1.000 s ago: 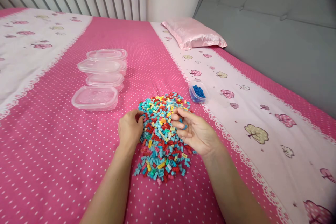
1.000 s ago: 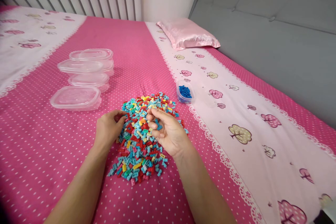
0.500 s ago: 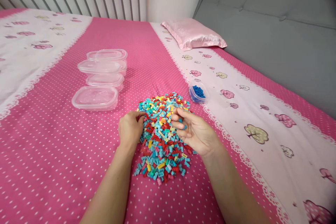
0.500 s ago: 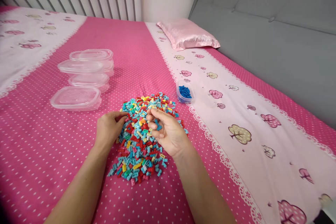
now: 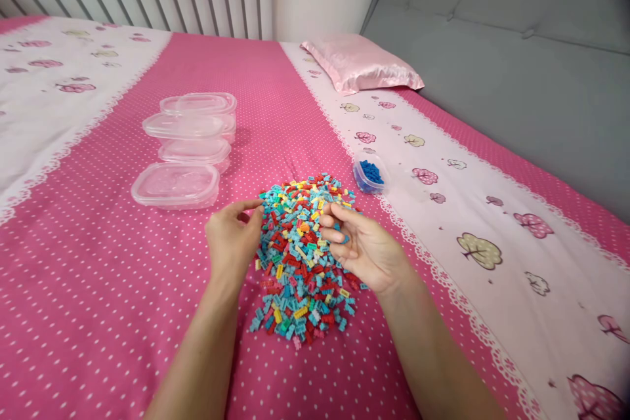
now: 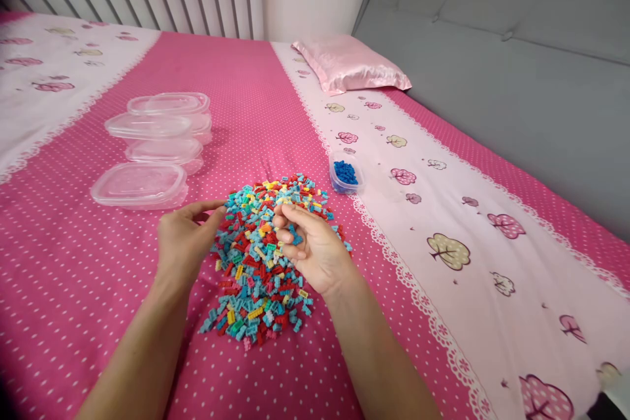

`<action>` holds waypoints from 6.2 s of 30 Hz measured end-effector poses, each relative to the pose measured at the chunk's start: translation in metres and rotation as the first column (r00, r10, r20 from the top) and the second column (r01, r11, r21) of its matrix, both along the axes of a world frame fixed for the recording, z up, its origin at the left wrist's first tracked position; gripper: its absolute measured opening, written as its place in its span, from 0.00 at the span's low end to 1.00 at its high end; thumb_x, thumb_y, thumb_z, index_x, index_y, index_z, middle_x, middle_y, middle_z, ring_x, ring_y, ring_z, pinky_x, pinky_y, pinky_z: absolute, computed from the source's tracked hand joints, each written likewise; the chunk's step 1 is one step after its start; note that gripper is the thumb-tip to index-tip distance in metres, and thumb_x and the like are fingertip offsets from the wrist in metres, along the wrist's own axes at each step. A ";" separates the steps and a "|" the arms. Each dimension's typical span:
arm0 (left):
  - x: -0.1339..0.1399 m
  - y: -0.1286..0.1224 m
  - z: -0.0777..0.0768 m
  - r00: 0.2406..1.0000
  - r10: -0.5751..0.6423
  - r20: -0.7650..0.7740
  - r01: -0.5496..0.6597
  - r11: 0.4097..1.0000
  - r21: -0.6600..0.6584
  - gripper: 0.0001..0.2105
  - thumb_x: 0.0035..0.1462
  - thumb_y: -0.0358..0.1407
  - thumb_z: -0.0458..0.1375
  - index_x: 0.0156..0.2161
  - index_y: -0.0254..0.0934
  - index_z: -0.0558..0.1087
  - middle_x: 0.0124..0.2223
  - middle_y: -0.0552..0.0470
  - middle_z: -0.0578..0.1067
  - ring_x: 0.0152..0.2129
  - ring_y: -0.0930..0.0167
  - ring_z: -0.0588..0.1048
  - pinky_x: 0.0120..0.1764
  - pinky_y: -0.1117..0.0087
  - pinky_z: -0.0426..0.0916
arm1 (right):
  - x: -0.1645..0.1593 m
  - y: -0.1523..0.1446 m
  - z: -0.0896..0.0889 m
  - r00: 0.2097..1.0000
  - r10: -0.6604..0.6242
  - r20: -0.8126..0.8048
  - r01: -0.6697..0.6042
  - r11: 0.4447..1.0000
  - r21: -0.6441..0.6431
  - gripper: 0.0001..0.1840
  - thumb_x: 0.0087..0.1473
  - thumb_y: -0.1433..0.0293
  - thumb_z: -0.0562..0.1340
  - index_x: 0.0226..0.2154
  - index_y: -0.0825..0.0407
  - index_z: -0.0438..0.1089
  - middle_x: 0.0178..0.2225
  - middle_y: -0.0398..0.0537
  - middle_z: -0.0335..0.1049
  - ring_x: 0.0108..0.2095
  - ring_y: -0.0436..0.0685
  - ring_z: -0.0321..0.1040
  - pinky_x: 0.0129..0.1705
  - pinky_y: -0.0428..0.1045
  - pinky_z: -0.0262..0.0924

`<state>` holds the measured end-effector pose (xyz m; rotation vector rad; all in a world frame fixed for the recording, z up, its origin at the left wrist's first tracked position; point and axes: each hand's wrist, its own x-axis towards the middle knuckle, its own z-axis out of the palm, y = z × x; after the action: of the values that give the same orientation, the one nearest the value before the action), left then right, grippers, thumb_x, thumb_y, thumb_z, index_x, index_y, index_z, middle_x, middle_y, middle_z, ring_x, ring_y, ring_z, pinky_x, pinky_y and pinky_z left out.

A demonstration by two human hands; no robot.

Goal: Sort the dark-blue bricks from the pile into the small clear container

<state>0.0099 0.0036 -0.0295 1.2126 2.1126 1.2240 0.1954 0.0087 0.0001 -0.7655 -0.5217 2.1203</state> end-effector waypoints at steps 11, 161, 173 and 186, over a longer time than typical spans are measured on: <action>0.021 -0.019 0.039 0.631 -0.394 0.668 0.328 0.916 0.231 0.09 0.42 0.35 0.63 0.32 0.36 0.76 0.29 0.52 0.76 0.26 0.75 0.72 0.32 0.73 0.67 | -0.005 -0.002 0.001 0.995 0.098 -0.007 -0.098 0.994 -0.040 0.09 0.54 0.68 0.57 0.31 0.58 0.68 0.24 0.43 0.64 0.20 0.41 0.58 0.12 0.35 0.42; 0.088 -0.024 -0.023 0.668 -0.326 -0.669 0.412 0.911 -0.032 0.31 0.51 0.46 0.54 0.59 0.35 0.58 0.63 0.37 0.52 0.61 0.56 0.46 0.57 0.49 0.47 | 0.051 0.081 -0.060 -0.061 -0.731 0.680 -0.644 0.549 0.533 0.26 0.50 0.83 0.50 0.50 0.53 0.66 0.50 0.52 0.66 0.50 0.57 0.63 0.52 0.50 0.55; 0.087 -0.023 -0.023 0.640 -0.334 -0.692 0.425 0.904 -0.043 0.31 0.52 0.46 0.53 0.59 0.34 0.57 0.63 0.36 0.52 0.61 0.56 0.46 0.57 0.50 0.46 | 0.059 0.091 -0.075 -0.116 -0.753 0.648 -0.641 0.555 0.530 0.16 0.53 0.79 0.54 0.42 0.54 0.70 0.41 0.53 0.70 0.42 0.56 0.64 0.46 0.49 0.55; 0.088 -0.023 -0.021 0.609 -0.337 -0.718 0.404 0.911 -0.085 0.31 0.53 0.46 0.52 0.59 0.33 0.58 0.62 0.36 0.53 0.61 0.56 0.46 0.58 0.51 0.45 | 0.066 0.089 -0.072 -0.123 -0.744 0.657 -0.516 0.614 0.598 0.05 0.47 0.74 0.63 0.30 0.53 0.66 0.29 0.45 0.70 0.32 0.53 0.66 0.35 0.46 0.55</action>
<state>0.0981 -0.0196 -0.0500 2.3437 2.0991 0.6878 0.2613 0.0977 -0.0717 -1.6881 -1.9508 0.1847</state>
